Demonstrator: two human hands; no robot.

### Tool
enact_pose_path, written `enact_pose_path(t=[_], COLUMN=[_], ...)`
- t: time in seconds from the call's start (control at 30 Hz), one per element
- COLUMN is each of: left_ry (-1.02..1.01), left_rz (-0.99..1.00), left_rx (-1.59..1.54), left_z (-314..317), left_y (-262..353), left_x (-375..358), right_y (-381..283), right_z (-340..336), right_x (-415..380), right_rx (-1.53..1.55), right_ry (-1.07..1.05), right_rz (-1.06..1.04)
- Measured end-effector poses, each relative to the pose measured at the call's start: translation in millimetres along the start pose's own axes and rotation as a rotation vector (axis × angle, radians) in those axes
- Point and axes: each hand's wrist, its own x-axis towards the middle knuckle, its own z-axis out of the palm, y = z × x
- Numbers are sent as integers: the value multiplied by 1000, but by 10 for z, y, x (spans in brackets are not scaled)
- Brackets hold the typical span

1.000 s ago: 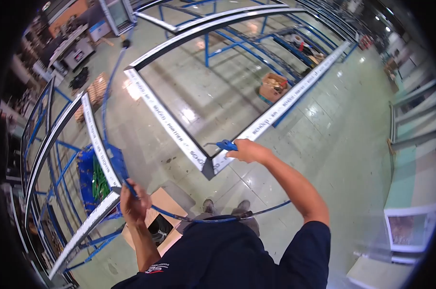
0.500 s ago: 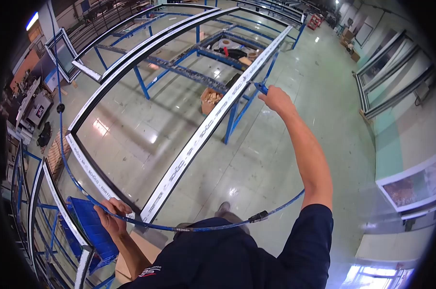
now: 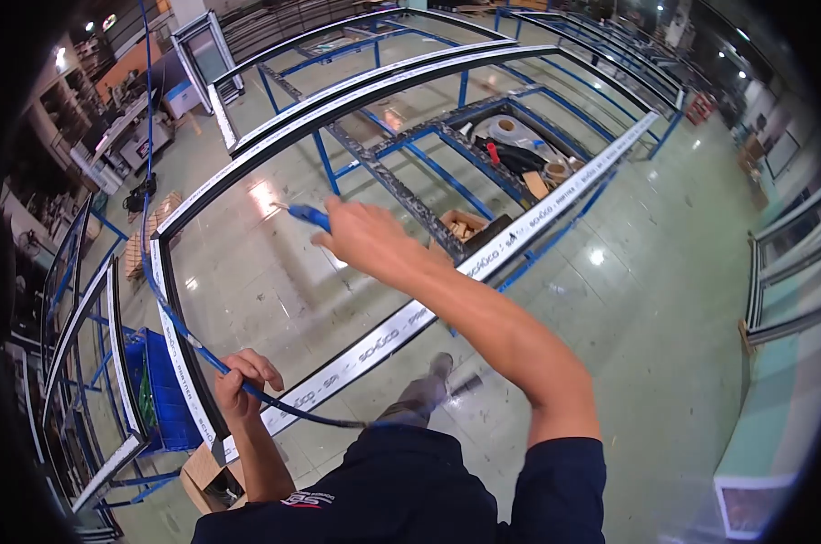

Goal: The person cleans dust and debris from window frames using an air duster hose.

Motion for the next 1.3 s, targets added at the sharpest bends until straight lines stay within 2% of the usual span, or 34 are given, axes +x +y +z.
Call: enact_pose_path(t=[0.03, 0.13, 0.23, 0.37, 0.5, 0.7, 0.73, 0.93, 1.07, 1.3], left_ry=[-3, 199, 181, 137, 207, 428, 543, 462, 389, 333], left_rz=[39, 61, 89, 58, 133, 230, 256, 242, 240, 278], left_rx=[-19, -51, -65, -130, -44, 56, 34, 123, 181, 249], left_z=[27, 187, 489, 832, 1317, 2229, 2414, 3565, 4024, 4513], left_y=[-164, -636, -917, -1233, -1564, -2187, -2386, -3275, -3747, -4770], left_x=[157, 581, 1087, 1490, 1820, 2101, 2134, 2832, 3385, 4541], right_y=[173, 894, 1715, 2496, 3257, 4840, 5182, 7079, 8119, 9960], right_z=[-42, -305, -697, -1099, -1605, -2725, -2902, -4001, -4640, -5676], right_x=[297, 1019, 1477, 1804, 2084, 2128, 2112, 1885, 1809, 1889], right_rx=[-4, -46, -85, -137, -141, -121, -146, -250, -292, -314], right_ry=[16, 84, 116, 152, 158, 191, 212, 322, 427, 462], right_rz=[4, 77, 144, 145, 135, 251, 247, 337, 372, 545])
